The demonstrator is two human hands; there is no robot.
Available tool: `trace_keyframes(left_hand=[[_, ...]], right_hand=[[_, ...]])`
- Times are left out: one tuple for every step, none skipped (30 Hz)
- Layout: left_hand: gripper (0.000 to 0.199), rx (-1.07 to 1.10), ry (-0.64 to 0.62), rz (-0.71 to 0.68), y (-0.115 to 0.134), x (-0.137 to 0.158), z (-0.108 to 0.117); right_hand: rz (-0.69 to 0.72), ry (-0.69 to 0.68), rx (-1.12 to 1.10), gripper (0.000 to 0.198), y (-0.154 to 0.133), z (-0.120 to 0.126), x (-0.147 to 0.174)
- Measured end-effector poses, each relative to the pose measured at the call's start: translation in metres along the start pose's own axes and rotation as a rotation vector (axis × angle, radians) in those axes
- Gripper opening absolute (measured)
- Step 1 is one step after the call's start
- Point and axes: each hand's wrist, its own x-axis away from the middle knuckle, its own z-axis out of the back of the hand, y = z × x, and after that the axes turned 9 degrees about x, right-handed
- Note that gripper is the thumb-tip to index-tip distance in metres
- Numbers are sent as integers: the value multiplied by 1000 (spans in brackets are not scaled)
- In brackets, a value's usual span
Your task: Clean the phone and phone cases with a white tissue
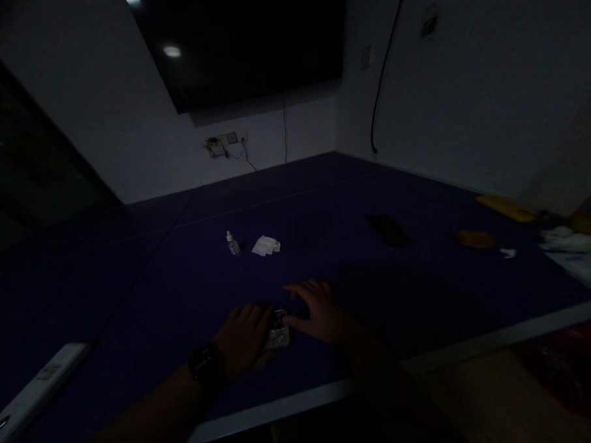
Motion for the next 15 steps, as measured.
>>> trace_keyframes(left_hand=[[75,-2,-5,-10,0,0,0],[76,-1,-6,-18,-1,0,0],[76,3,-3,-22,-1,0,-1],[77,13,1,-20,-2,1,-1],[77,26,9,-12,-2,1,-1],[77,42,20,0,-3,1,-2],[77,59,34,14,-3,2,-2],[76,75,52,30,-4,2,-3],[75,91,76,44,-5,2,-3],[74,108,108,59,-7,3,-4],[74,128,148,74,-8,3,-6],[74,150,198,92,-9,3,-8],[74,173,254,111,-9,3,-11],[74,195,319,132,-8,2,-14],[74,210,392,158,-7,1,-17]], right_hand=[[4,5,-4,49,1,0,0],[7,7,-9,48,1,0,0],[7,9,-17,45,2,0,0],[4,7,-27,43,2,0,0],[0,1,-43,41,2,0,0],[-10,-6,-67,38,2,0,1],[-27,-13,-101,37,1,-1,2],[-49,-20,-146,35,-1,-2,3],[-75,-30,-202,34,-4,-4,4],[-99,-42,-268,33,-8,-6,5],[-121,-55,-340,32,-14,-9,5],[-139,-65,-408,31,-21,-13,6],[-157,-65,-468,30,-29,-17,6],[-181,-45,-518,29,-38,-21,5],[-214,-1,-553,29,-48,-25,3]])
